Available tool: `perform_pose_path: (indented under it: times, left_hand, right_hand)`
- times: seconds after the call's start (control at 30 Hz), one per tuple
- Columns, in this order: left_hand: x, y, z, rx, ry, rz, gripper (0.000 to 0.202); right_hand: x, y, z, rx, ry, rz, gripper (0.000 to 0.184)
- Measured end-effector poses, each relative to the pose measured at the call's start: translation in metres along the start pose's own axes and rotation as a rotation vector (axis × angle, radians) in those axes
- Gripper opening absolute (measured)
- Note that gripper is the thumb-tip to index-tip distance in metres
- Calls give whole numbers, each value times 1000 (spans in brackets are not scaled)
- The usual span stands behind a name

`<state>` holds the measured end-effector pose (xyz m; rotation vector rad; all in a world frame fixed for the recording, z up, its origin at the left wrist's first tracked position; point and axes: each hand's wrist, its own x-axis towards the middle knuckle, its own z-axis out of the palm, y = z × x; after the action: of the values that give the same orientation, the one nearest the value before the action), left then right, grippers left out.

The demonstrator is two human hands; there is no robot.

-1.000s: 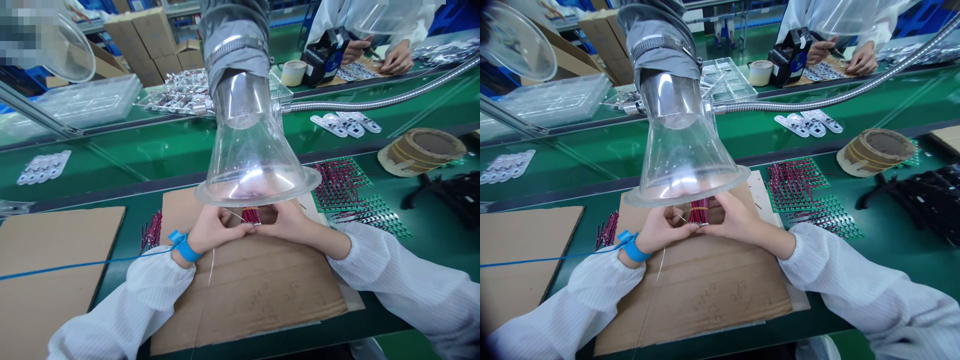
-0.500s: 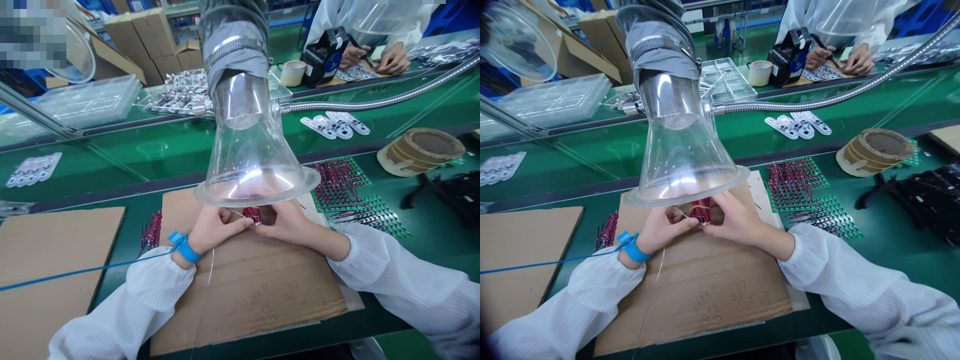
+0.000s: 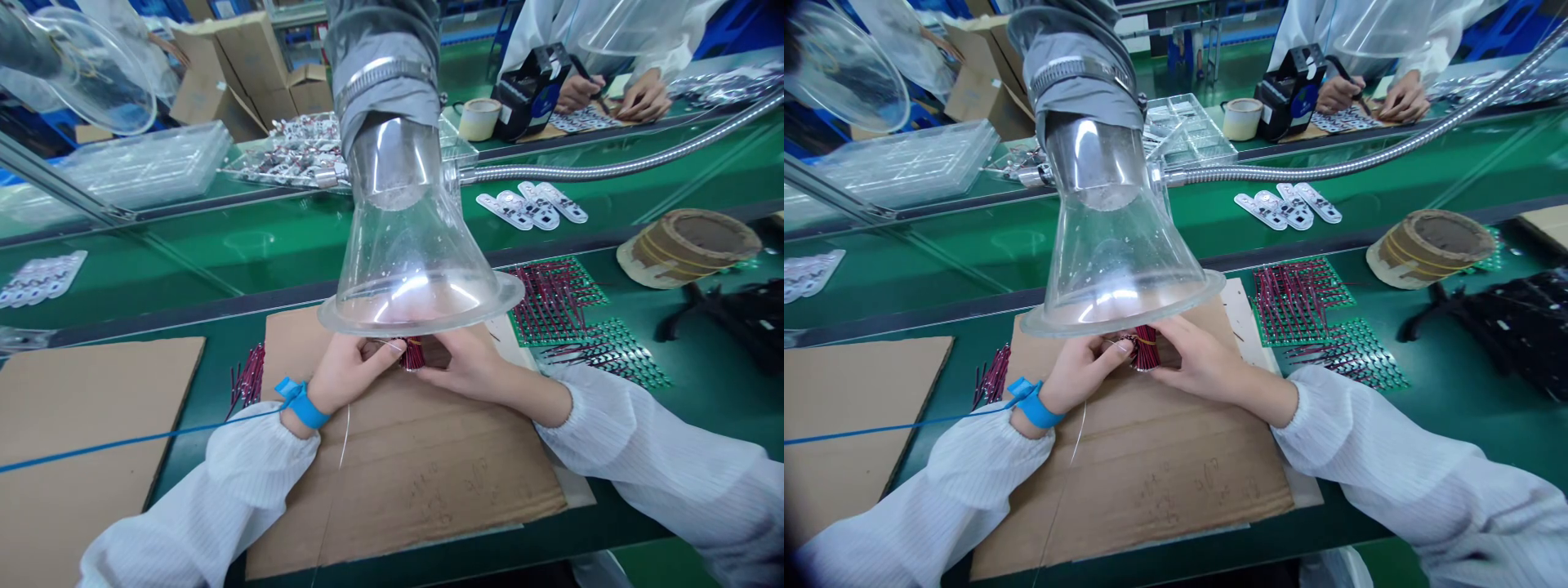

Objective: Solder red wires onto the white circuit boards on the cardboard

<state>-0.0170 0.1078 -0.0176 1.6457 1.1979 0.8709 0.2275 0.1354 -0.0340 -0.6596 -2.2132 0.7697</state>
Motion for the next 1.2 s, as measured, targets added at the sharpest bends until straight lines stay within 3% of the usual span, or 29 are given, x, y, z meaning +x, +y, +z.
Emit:
perform_pose_path:
  times: [0.5, 0.63, 0.9, 1.2]
  left_hand:
    - [2, 8, 0, -10, -66, 9, 73]
    - [2, 9, 1, -13, -19, 41, 69]
    - [1, 3, 0, 63, 1, 8, 52]
    - [-1, 8, 0, 92, 3, -28, 61]
  right_hand:
    - [-3, 2, 5, 24, -58, -73, 70]
    - [-2, 0, 3, 28, -40, -2, 63]
    - [2, -3, -1, 22, 77, 153, 67]
    - [0, 3, 3, 131, 140, 234, 70]
